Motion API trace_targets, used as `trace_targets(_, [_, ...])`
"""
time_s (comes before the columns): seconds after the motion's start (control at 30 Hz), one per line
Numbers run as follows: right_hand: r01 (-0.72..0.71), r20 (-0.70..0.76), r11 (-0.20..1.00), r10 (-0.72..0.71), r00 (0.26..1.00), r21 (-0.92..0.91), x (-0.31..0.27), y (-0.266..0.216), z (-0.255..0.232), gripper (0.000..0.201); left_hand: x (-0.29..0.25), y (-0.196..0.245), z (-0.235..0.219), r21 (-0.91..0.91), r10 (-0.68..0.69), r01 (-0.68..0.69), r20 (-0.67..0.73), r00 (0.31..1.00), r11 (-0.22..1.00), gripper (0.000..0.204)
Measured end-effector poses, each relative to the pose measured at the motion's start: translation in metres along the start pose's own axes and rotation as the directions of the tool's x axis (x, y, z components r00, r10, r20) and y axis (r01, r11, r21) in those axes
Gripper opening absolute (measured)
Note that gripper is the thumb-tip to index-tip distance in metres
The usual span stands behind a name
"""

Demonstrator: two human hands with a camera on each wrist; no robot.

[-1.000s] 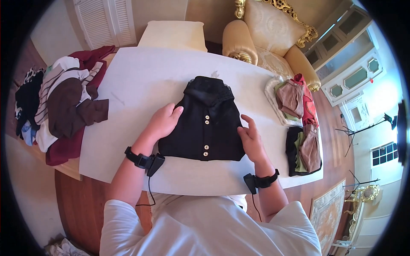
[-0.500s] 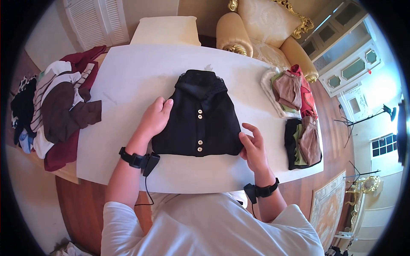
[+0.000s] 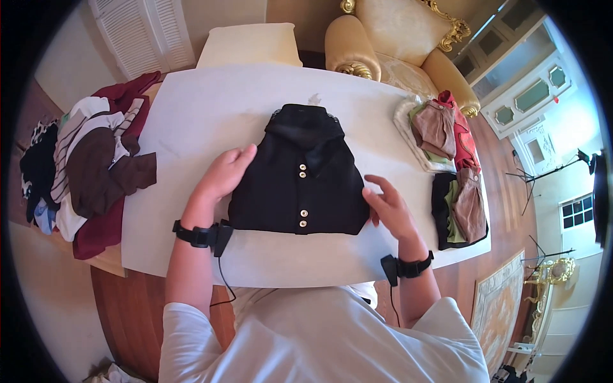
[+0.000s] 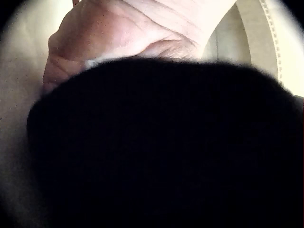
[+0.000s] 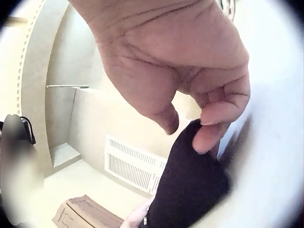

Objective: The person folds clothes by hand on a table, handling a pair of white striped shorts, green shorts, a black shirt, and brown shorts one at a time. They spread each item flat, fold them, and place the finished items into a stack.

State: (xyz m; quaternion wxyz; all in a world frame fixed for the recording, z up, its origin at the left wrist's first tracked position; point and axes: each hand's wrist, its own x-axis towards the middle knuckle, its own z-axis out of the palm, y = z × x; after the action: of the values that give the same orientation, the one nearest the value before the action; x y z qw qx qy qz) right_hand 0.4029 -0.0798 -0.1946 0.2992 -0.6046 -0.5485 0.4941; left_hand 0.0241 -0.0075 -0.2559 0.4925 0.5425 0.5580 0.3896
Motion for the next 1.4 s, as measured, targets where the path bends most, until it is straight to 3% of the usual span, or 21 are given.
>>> trace_targets(0.13, [-0.001,0.004,0.974,0.002,1.0,-0.228,0.033,0.0,0.001,0.05,-0.021,0.052,-0.02,0.053,-0.327,0.323,0.14,0.934,0.945,0.057])
trace_targets(0.23, [0.126,-0.039,0.888,-0.159,0.986,-0.443,0.048,-0.003,0.012,0.045,-0.011,0.02,-0.021,0.109,-0.175,0.156,0.198,0.965,0.982,0.049])
trace_targets(0.33, [0.145,-0.052,0.907,-0.179,0.982,-0.395,0.058,0.003,0.021,0.041,-0.006,0.011,-0.019,0.203,-0.085,0.052,0.159,0.984,0.978,0.043])
trace_targets(0.43, [0.132,0.008,0.965,-0.134,0.991,-0.225,0.063,0.009,0.02,0.04,-0.005,0.012,-0.018,0.245,-0.057,0.029,0.11,0.992,0.969,0.041])
trace_targets(0.53, [0.048,0.068,0.954,-0.029,0.997,-0.295,0.071,-0.013,0.007,0.044,0.003,0.005,-0.021,0.233,-0.024,-0.008,0.136,0.99,0.973,0.043])
trace_targets(0.63, [0.027,0.08,0.949,-0.002,0.997,-0.313,0.101,-0.028,0.001,0.049,0.012,0.03,-0.01,0.05,-0.124,0.117,0.157,0.98,0.992,0.047])
trace_targets(0.67, [0.048,0.056,0.943,-0.031,0.998,-0.33,0.112,-0.031,0.004,0.052,0.015,0.038,-0.008,-0.018,-0.157,0.163,0.164,0.974,0.987,0.048])
trace_targets(0.73, [0.096,0.016,0.926,-0.097,0.995,-0.364,0.134,-0.025,0.014,0.058,0.04,0.023,-0.009,0.031,-0.142,0.138,0.188,0.972,0.99,0.045])
trace_targets(0.83, [0.263,0.039,0.738,-0.306,0.951,-0.621,0.149,-0.017,0.023,0.057,0.053,0.015,-0.008,0.113,-0.052,0.034,0.154,0.987,0.993,0.04])
trace_targets(0.93, [0.321,-0.027,0.732,-0.42,0.907,-0.601,0.149,-0.008,0.028,0.056,0.059,0.002,-0.006,0.179,0.027,-0.04,0.072,0.997,0.983,0.037])
trace_targets(1.07, [0.263,-0.068,0.843,-0.332,0.941,-0.469,0.12,-0.01,0.016,0.054,0.041,0.005,-0.012,0.256,0.091,-0.082,-0.022,0.996,0.963,0.042])
trace_targets(1.1, [0.135,-0.013,0.915,-0.152,0.988,-0.379,0.1,-0.023,0.01,0.05,0.031,0.007,-0.017,0.196,0.08,-0.071,-0.041,0.996,0.978,0.046])
trace_targets(1.13, [0.135,0.02,0.956,-0.134,0.991,-0.259,0.09,-0.014,0.003,0.047,0.021,0.012,-0.03,0.306,0.073,-0.064,-0.018,0.997,0.95,0.049])
trace_targets(1.2, [0.074,0.002,0.993,-0.074,0.997,-0.09,0.056,-0.01,-0.001,0.038,-0.013,0.042,-0.046,0.262,-0.195,0.175,0.052,0.979,0.949,0.05])
trace_targets(1.33, [-0.048,0.119,0.997,0.041,0.992,0.056,0.002,0.004,-0.003,0.038,-0.055,0.039,-0.049,0.302,-0.26,0.211,0.134,0.956,0.93,0.052])
trace_targets(1.4, [-0.006,0.058,0.993,-0.001,0.998,0.115,-0.01,0.012,0.007,0.041,-0.071,0.038,-0.041,0.287,-0.253,0.213,0.112,0.961,0.934,0.052])
